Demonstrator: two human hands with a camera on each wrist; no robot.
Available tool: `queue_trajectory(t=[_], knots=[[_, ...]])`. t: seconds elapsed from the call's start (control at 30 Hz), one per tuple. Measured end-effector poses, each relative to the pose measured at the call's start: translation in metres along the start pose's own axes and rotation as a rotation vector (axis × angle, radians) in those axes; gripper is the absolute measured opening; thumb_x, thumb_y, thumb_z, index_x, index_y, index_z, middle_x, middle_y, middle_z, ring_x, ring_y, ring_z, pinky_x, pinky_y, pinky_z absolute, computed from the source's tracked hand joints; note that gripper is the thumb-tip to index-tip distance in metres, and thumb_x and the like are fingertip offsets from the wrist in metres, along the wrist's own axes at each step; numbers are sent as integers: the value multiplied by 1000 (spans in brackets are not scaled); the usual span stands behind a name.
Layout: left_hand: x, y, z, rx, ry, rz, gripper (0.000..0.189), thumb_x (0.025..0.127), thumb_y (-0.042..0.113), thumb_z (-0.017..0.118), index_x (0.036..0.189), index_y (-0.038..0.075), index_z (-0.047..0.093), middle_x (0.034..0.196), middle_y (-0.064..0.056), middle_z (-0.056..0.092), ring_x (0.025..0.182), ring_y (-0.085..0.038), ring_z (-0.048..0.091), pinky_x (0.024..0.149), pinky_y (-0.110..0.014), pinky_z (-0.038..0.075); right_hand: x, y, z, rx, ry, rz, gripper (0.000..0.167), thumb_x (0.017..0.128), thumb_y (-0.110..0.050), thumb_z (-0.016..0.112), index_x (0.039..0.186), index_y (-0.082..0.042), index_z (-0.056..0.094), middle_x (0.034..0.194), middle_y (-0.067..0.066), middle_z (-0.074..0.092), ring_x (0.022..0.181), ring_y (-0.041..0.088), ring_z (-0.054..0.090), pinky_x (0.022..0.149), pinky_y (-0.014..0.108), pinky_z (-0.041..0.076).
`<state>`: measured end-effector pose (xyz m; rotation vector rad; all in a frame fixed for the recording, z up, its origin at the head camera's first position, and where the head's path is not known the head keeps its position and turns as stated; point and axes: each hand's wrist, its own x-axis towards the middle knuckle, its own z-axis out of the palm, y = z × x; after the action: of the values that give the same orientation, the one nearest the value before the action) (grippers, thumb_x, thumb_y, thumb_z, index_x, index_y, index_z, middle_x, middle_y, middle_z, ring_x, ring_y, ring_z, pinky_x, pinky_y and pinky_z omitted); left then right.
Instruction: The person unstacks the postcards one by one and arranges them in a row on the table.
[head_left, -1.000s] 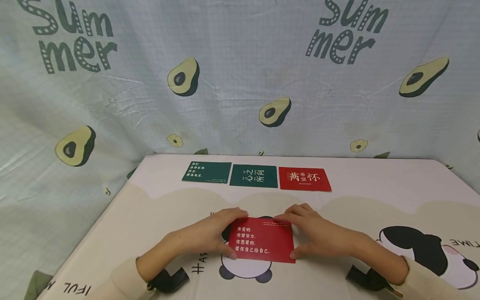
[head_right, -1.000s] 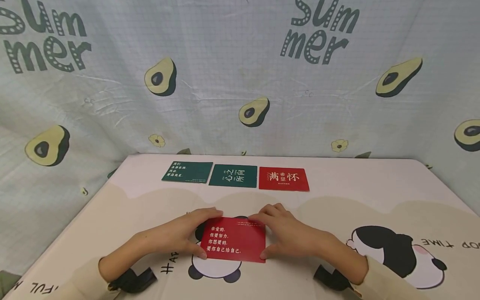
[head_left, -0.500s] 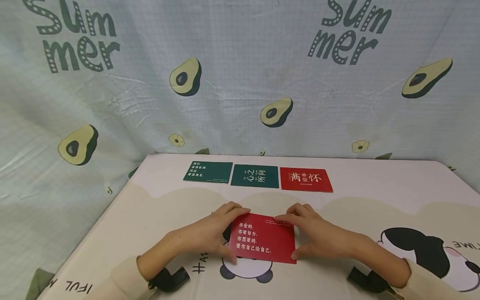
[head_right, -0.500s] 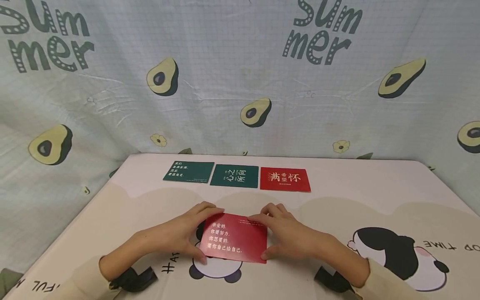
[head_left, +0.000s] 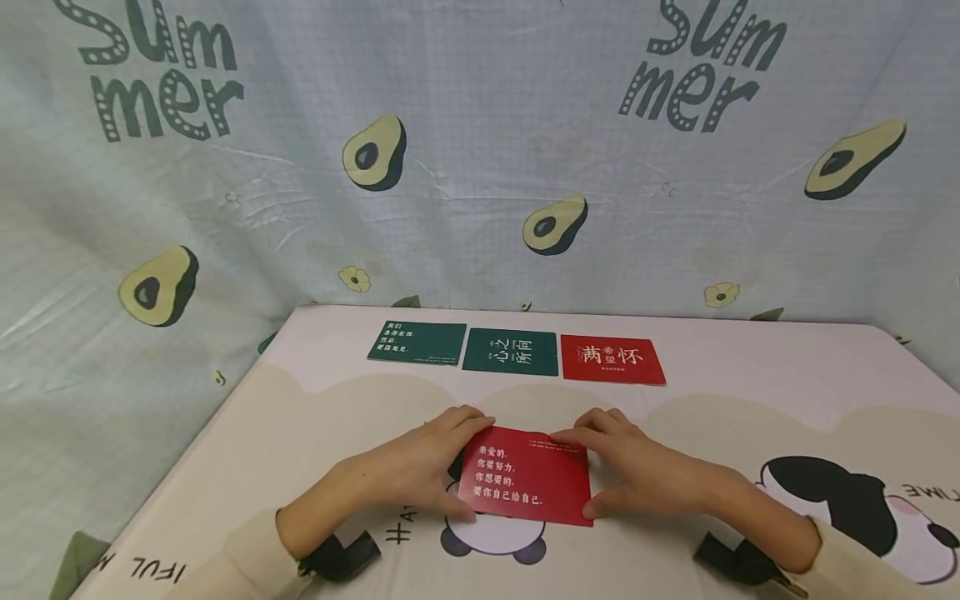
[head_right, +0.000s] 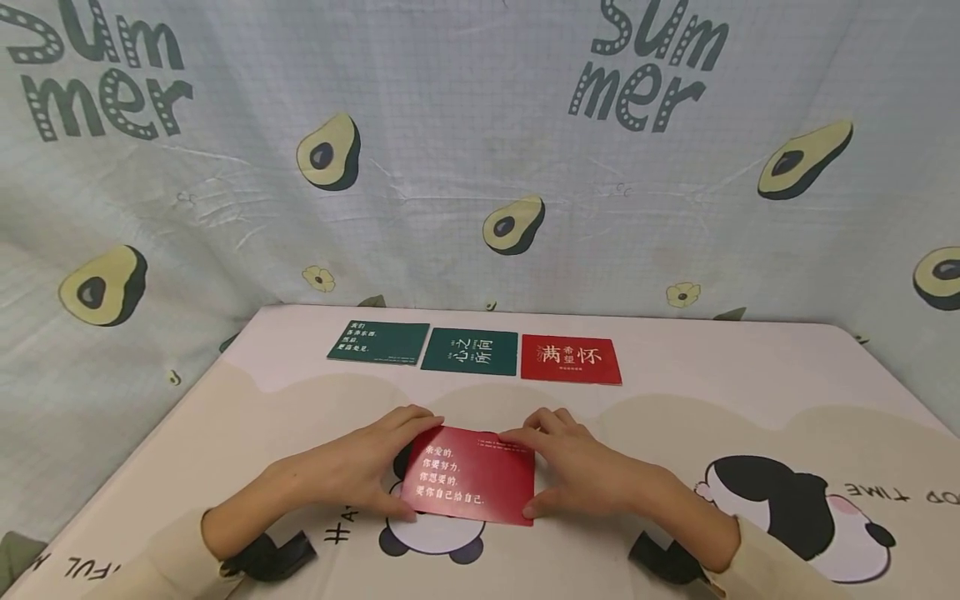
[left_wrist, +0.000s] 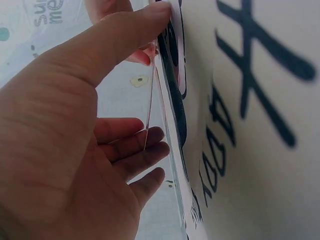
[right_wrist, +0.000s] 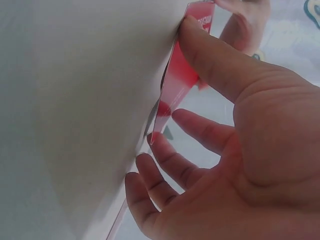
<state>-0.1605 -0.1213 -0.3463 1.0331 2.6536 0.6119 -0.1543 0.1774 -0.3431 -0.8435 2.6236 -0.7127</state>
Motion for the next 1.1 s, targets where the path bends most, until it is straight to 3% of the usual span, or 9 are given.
queue_trajectory(t=[0.27,0.5,0.8,1.1], knots=[[2,-3,0,-136,20,-16,95,67,32,84,145,9,34,138,0,38,124,-15,38,81,-21,49,1,0,-1,-44,-3,16,86,67,-47,83,141,-27,46,129,-9,40,124,18,34,77,25,52],[4,-3,0,-175,79,12,92,68,30,84,143,5,36,138,-2,39,124,-18,39,83,-26,51,0,-1,-2,-83,12,8,91,65,-50,83,144,-30,41,135,-7,36,129,20,31,79,29,53],[9,3,-3,-69,134,21,92,71,33,83,143,5,35,140,-5,36,127,-19,36,86,-29,51,-1,1,-12,-99,82,-18,88,68,-43,84,143,-30,42,139,-2,36,130,25,30,74,25,54],[21,11,-4,4,177,7,97,71,40,82,147,6,32,144,-4,33,130,-18,33,94,-29,46,-8,13,-27,-26,121,-6,87,66,-44,84,142,-29,43,141,3,34,132,31,26,74,28,55]])
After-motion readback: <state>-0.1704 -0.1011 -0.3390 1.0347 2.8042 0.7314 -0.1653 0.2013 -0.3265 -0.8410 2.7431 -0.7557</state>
